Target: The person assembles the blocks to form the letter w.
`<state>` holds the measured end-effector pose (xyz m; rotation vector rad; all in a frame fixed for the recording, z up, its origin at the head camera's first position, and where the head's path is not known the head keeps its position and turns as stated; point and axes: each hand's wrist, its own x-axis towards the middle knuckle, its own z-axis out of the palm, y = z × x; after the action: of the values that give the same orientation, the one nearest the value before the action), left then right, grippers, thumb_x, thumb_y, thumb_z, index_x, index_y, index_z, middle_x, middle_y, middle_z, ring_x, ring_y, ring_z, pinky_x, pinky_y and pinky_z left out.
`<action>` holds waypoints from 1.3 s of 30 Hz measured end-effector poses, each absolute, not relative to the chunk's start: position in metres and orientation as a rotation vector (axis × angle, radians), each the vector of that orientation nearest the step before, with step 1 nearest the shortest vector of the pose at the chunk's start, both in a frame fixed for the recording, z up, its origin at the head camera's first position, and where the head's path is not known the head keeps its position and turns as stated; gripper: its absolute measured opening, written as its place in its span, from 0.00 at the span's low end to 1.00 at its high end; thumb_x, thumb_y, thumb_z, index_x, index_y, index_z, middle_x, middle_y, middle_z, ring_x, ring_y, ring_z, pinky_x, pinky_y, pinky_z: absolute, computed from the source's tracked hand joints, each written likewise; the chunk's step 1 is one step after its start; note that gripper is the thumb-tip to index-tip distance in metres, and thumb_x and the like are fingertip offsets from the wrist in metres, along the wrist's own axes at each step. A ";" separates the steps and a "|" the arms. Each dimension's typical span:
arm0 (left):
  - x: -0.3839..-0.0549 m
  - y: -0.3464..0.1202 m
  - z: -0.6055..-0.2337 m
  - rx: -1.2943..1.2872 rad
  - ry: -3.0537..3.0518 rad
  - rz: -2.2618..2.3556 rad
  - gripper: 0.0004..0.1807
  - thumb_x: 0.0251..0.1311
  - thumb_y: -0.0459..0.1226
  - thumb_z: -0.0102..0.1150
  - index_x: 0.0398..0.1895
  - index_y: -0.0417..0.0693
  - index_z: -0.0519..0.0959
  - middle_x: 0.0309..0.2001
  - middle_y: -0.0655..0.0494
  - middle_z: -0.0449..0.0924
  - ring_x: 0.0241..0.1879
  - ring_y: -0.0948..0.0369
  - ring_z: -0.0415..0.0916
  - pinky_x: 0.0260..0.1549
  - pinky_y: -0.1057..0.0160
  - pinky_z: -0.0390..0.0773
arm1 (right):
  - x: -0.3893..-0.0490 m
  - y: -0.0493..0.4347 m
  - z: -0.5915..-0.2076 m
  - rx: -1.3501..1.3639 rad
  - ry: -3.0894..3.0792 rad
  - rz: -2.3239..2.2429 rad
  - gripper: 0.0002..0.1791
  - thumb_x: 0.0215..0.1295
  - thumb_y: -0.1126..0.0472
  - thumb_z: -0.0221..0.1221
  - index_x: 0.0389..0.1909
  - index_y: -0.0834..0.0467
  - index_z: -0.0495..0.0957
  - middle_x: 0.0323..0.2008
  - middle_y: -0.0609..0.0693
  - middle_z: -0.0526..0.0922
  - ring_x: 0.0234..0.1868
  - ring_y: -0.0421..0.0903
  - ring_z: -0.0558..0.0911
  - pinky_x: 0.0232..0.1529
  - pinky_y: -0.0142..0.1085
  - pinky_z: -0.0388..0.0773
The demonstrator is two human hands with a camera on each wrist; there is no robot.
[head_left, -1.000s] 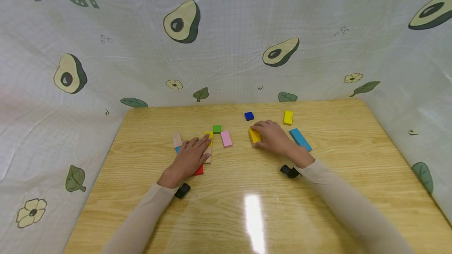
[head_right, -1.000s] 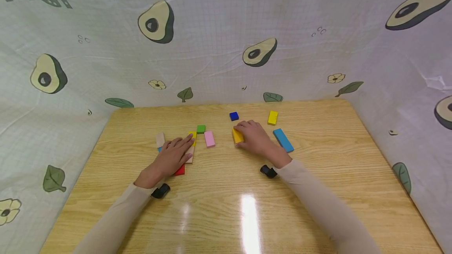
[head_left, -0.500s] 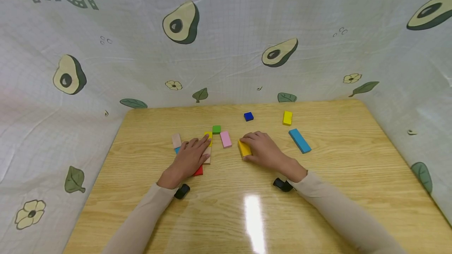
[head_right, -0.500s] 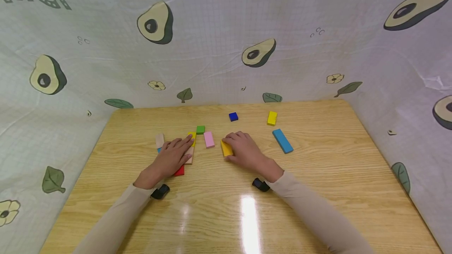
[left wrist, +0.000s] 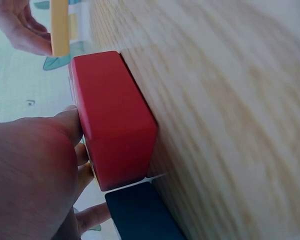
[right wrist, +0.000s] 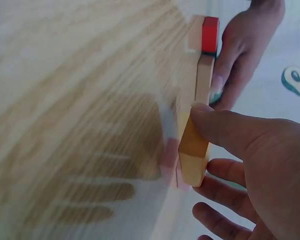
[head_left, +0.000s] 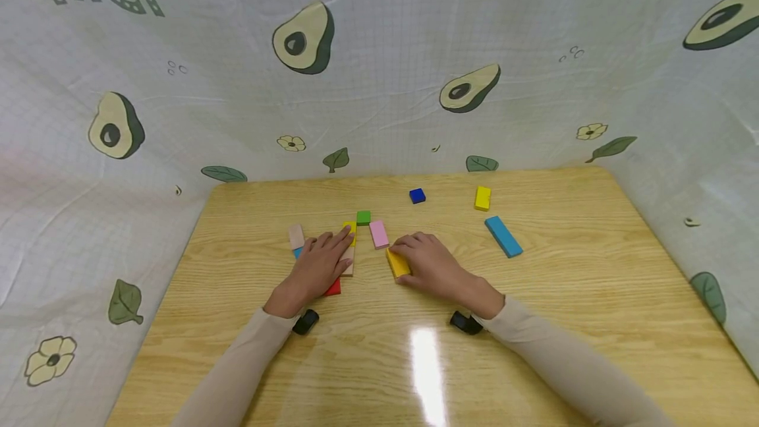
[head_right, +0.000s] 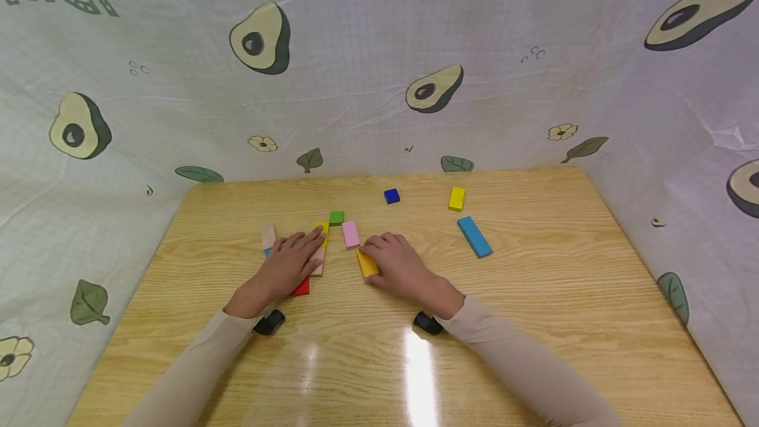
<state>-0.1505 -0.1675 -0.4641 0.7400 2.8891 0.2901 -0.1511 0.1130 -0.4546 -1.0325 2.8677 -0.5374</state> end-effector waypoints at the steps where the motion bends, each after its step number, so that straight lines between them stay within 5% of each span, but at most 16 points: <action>1: -0.150 -0.167 -0.464 0.742 2.890 0.292 0.32 0.83 0.45 0.49 0.83 0.41 0.61 0.84 0.45 0.55 0.78 0.39 0.58 0.73 0.34 0.57 | -0.151 0.112 -0.455 -1.042 2.869 -0.537 0.33 0.64 0.51 0.76 0.66 0.62 0.81 0.62 0.55 0.83 0.64 0.56 0.78 0.70 0.54 0.71; 39: -0.150 -0.168 -0.463 0.754 2.906 0.262 0.32 0.83 0.46 0.50 0.83 0.42 0.62 0.83 0.46 0.56 0.77 0.41 0.60 0.72 0.35 0.59 | -0.149 0.092 -0.459 -1.156 2.939 -0.333 0.31 0.66 0.48 0.74 0.65 0.60 0.83 0.58 0.55 0.80 0.58 0.54 0.77 0.64 0.51 0.74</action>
<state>-0.1497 -0.1680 -0.4625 0.7543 2.9063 0.2618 -0.1494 0.0924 -0.4590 -1.1556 2.9389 -0.3333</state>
